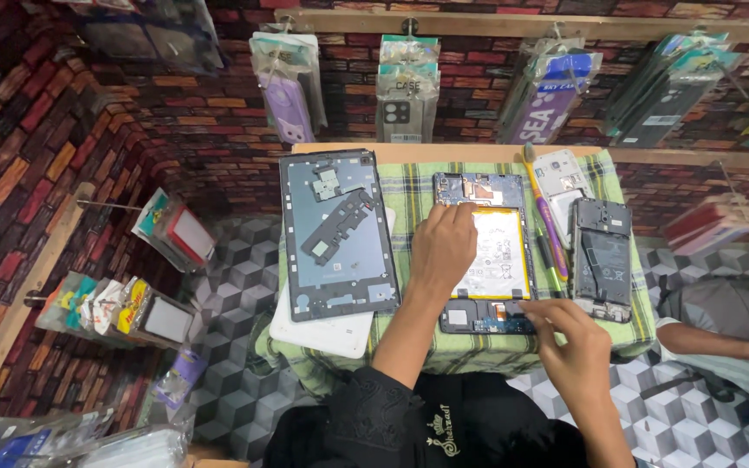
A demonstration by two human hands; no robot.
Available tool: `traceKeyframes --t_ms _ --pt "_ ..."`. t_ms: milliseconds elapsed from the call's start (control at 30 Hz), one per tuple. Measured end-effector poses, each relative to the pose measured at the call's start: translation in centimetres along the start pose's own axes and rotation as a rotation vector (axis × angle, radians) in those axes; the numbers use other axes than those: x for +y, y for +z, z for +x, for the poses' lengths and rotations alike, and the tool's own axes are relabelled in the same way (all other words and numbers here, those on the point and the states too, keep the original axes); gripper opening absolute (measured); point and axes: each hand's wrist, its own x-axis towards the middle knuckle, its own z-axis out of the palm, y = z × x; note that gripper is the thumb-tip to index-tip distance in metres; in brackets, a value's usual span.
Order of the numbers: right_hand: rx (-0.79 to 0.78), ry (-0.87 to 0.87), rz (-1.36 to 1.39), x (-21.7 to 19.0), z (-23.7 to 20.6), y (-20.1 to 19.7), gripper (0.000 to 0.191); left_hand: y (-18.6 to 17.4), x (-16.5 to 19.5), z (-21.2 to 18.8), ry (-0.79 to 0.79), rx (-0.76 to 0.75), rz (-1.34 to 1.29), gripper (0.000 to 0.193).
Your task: The person uses a yellow plastic pry tool to separate a ribbon cable from a smartphone motherboard. They then use a screwdriver to remove screws from the phone's frame and place them on the table. The person continues to disassemble the phone by removing additional components.
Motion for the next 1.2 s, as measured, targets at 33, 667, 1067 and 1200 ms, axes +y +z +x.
traceKeyframes --t_ms 33,667,1067,1200 --pt "0.022 0.044 0.003 0.3 -0.1 -0.1 0.022 0.0 0.0 0.0 -0.006 -0.006 0.0 0.016" --pt "0.31 0.152 0.231 4.1 -3.9 -0.8 0.018 -3.3 1.7 -0.5 -0.128 -0.203 -0.215 0.032" --pt "0.216 0.279 0.357 8.1 -10.3 0.9 0.017 -15.2 -4.0 -1.3 -0.308 -0.159 0.545 0.048" --pt "0.047 0.386 0.245 7.9 -11.1 1.9 0.02 -14.6 -4.9 -1.7 -0.283 -0.203 0.557 0.049"
